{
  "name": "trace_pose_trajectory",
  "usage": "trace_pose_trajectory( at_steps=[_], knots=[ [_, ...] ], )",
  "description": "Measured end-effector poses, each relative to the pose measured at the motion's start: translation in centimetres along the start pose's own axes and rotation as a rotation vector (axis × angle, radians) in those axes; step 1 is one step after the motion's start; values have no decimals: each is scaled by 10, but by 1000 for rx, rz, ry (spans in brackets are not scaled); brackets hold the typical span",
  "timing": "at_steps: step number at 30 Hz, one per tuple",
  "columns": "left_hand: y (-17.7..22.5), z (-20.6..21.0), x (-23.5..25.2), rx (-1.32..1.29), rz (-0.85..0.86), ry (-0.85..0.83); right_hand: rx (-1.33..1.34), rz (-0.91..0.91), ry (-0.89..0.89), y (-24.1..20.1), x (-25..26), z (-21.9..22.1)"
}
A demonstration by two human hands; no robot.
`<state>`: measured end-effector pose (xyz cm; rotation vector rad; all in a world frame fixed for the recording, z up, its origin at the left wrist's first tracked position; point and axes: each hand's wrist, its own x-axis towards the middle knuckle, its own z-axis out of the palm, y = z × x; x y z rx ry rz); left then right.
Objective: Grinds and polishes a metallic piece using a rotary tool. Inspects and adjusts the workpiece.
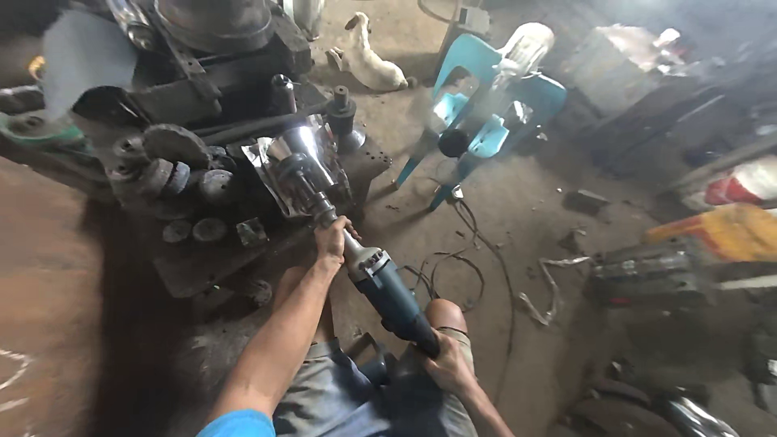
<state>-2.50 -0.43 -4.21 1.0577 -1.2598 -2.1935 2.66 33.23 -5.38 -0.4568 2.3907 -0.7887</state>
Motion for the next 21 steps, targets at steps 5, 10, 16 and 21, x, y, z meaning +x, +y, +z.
trace_pose_trajectory(
  at_steps=[5,10,16,21],
  knots=[
    [5,18,-3,6,-4,-5,49,19,5,0,-1,-5],
    [16,51,6,44,-24,62,194,63,-21,10,8,-8],
    [12,68,19,165,-74,87,351,96,-75,11,13,-12],
    [13,62,11,105,-55,80,266,76,-44,11,9,-12]
  ],
)
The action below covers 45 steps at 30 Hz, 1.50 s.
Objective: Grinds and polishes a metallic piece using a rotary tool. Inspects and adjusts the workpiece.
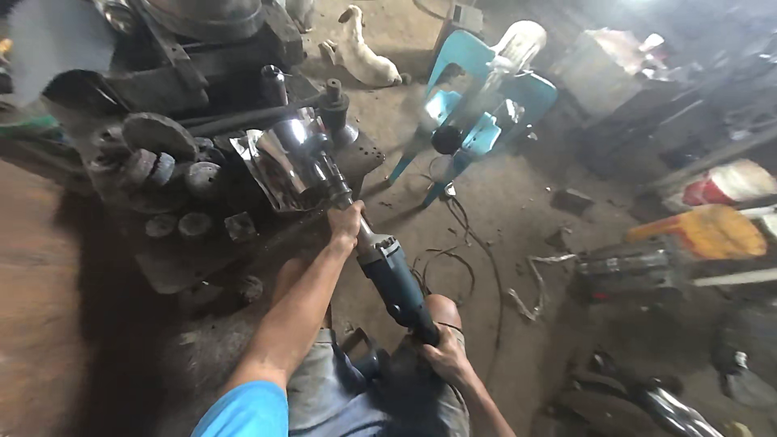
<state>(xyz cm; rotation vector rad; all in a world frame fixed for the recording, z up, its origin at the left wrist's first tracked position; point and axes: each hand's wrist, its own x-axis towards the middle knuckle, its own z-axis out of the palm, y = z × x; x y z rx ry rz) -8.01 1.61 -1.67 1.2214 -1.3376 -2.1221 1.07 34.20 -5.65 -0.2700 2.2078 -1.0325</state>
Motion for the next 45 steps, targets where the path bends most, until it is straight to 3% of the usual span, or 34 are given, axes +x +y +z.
trace_pose_trajectory(
  at_steps=[10,18,28,45],
  knots=[
    [-21,-59,-9,-116,72,-44,-287,-40,8,-9,-9,11],
    [-15,-41,-8,-115,85,-79,-225,-76,66,0,-8,10],
    [-2,3,3,-46,-12,-56,-142,38,104,-2,0,6],
    [-19,-51,-7,-198,89,-43,-323,-66,81,-1,-10,16]
  ],
)
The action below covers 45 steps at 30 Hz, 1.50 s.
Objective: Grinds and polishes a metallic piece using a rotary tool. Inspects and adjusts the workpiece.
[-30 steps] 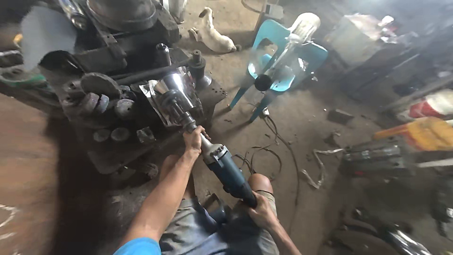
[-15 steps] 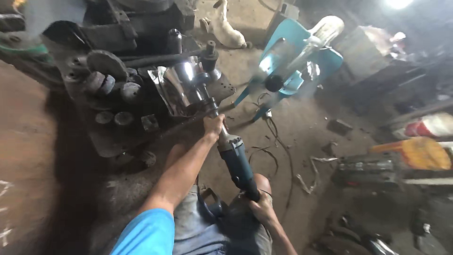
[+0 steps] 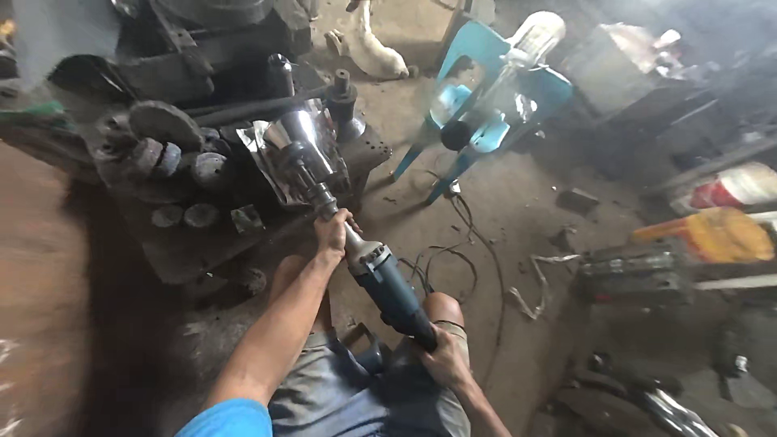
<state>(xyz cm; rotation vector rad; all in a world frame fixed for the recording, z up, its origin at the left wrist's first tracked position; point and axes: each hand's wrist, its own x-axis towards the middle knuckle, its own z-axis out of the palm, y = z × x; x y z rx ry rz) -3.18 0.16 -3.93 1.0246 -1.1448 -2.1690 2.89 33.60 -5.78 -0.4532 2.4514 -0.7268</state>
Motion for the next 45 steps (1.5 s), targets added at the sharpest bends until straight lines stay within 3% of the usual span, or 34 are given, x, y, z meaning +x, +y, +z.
trace_pose_trajectory(
  at_steps=[20,34,45],
  knots=[
    [6,51,14,112,-87,-24,154,93,27,5,11,-8],
    [-4,-13,-2,22,-14,-43,-4,-27,18,-2,-3,3],
    [7,37,3,60,-78,-23,141,63,0,6,3,-7]
  ],
)
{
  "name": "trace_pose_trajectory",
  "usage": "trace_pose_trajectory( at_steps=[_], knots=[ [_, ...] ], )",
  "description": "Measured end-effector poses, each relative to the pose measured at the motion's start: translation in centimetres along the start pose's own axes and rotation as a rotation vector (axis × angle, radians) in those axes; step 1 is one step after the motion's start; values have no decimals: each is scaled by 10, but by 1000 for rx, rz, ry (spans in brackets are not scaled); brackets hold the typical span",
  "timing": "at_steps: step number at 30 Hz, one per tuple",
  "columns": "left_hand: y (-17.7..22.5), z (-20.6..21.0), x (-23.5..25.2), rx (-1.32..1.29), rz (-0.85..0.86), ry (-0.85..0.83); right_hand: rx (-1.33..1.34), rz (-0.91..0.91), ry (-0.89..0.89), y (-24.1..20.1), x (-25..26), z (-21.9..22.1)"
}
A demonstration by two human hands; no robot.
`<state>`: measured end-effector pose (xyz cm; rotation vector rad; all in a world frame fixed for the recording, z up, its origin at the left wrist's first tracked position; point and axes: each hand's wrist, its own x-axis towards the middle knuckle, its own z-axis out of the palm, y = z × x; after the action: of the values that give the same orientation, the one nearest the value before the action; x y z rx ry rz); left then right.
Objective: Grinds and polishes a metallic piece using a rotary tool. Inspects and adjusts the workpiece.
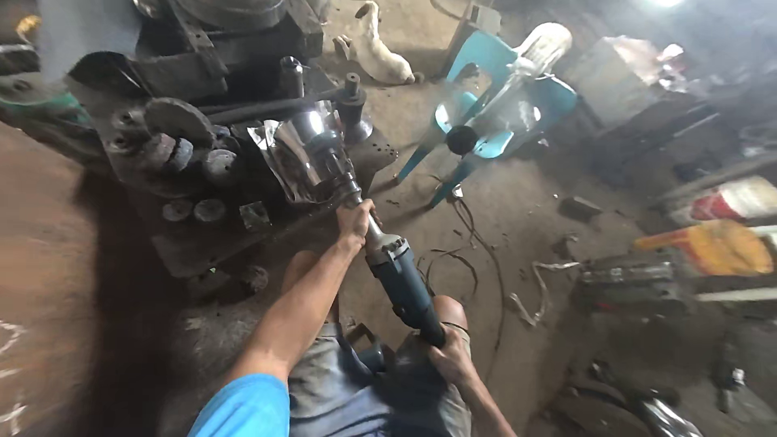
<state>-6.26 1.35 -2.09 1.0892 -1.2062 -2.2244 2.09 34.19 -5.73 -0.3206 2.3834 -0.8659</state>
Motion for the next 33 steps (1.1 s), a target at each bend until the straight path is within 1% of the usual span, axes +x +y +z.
trace_pose_trajectory(
  at_steps=[5,8,11,14,19,22,24,28,33],
  knots=[
    [-3,19,12,85,1,23,35,46,-10,-6,6,-6],
    [-2,20,12,134,-32,38,66,64,-19,-5,6,-5],
    [0,18,9,130,-35,46,23,57,-6,-4,5,-5],
    [0,9,2,59,-15,27,-4,7,12,-1,1,-3],
    [-5,-25,-8,-19,36,26,-100,-57,-20,0,-3,2],
    [-14,-49,-12,15,22,8,-129,-65,-32,-6,-5,5],
    [-17,-53,-12,23,33,-3,-142,-70,-23,-5,-6,6],
    [-16,-43,-13,5,42,-28,-120,-84,0,1,-8,6],
    [-7,-13,-9,-3,41,-10,-38,-37,4,3,-6,0]
  ],
)
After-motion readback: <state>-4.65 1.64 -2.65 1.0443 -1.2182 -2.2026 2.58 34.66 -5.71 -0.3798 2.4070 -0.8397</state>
